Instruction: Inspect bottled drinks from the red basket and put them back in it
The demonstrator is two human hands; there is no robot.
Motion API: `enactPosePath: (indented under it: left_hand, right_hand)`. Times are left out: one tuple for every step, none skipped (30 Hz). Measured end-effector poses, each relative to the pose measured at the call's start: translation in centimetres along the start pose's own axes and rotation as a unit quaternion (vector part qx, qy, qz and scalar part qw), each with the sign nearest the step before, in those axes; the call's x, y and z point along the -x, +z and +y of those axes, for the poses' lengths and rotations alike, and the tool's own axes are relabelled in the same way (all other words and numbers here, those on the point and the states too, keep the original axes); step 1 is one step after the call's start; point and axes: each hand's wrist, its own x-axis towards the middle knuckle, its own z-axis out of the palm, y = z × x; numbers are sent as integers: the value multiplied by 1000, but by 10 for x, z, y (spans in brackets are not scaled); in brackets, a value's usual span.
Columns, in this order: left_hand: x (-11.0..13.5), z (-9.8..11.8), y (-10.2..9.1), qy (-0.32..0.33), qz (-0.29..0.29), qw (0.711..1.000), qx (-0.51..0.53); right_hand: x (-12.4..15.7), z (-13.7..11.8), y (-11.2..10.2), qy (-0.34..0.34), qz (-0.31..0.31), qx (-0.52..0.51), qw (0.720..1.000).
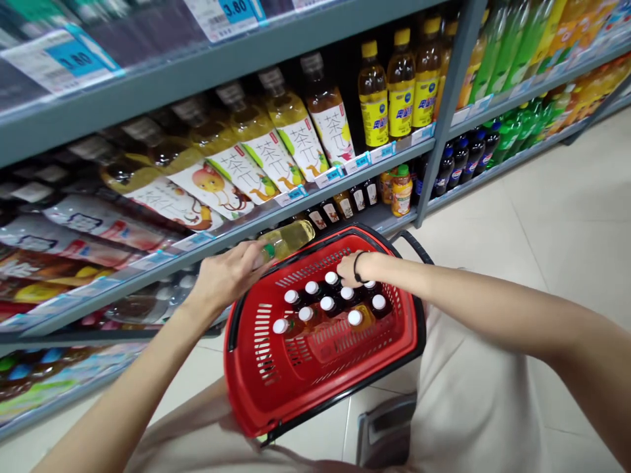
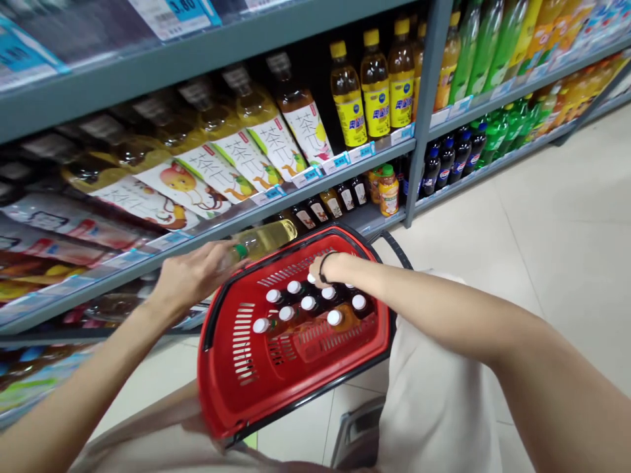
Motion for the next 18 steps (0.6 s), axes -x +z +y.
enactPosePath:
  left_hand:
    - [7, -1, -14, 20, 33, 999, 8]
    - [14, -1, -28, 31, 78, 996, 19]
    - [21, 0, -42, 39, 135, 989, 36]
    - [27, 3, -56, 43, 189, 979, 55]
    - [32, 7, -71, 45, 232, 968, 78]
    - [36, 13, -85, 45, 259, 959, 102]
    - [38, 19, -97, 37, 263, 956, 126]
    - [39, 26, -108, 20, 266, 952, 151]
    - [39, 32, -115, 2, 265, 946, 187]
    - [37, 37, -119, -21, 257, 940, 224]
    - [35, 40, -118, -43, 232, 931, 279]
    - [32, 40, -114, -68, 200, 914, 347]
    - [28, 38, -105, -98, 164, 891, 412]
    - [25, 34, -93, -132, 138, 863, 468]
    - [22, 29, -80, -168, 123, 839, 503]
    - [20, 23, -65, -199, 111, 821, 523]
    - [18, 17, -51, -230, 103, 807, 534]
    - [17, 12, -38, -260, 101, 793, 541]
  right_hand:
    - [3, 3, -8, 7, 12, 3, 1000]
    - [6, 6, -16, 16, 30, 5, 999]
    - [8, 10, -23, 25, 51, 3, 998]
    - [10, 12, -30, 33, 75, -2, 997]
    - [11, 14, -36, 40, 97, -9, 994]
    - [11, 14, -39, 43, 116, -12, 992]
    - [10, 13, -41, 41, 129, -30, 990]
    - [9, 9, -39, 34, 129, -74, 988]
    - [9, 3, -36, 23, 108, -147, 983]
    - [8, -4, -29, 6, 59, -242, 969]
    - [7, -12, -21, -12, -13, -349, 937]
    - [7, -21, -12, -29, -99, -452, 886]
    - [7, -30, -2, -42, -180, -532, 827]
    - [6, -38, 7, -49, -231, -589, 773]
    - [5, -45, 15, -45, -248, -635, 730]
    - [4, -51, 21, -32, -244, -673, 698]
    - [2, -55, 25, -13, -224, -701, 676]
    - [0, -58, 26, 7, -203, -721, 663]
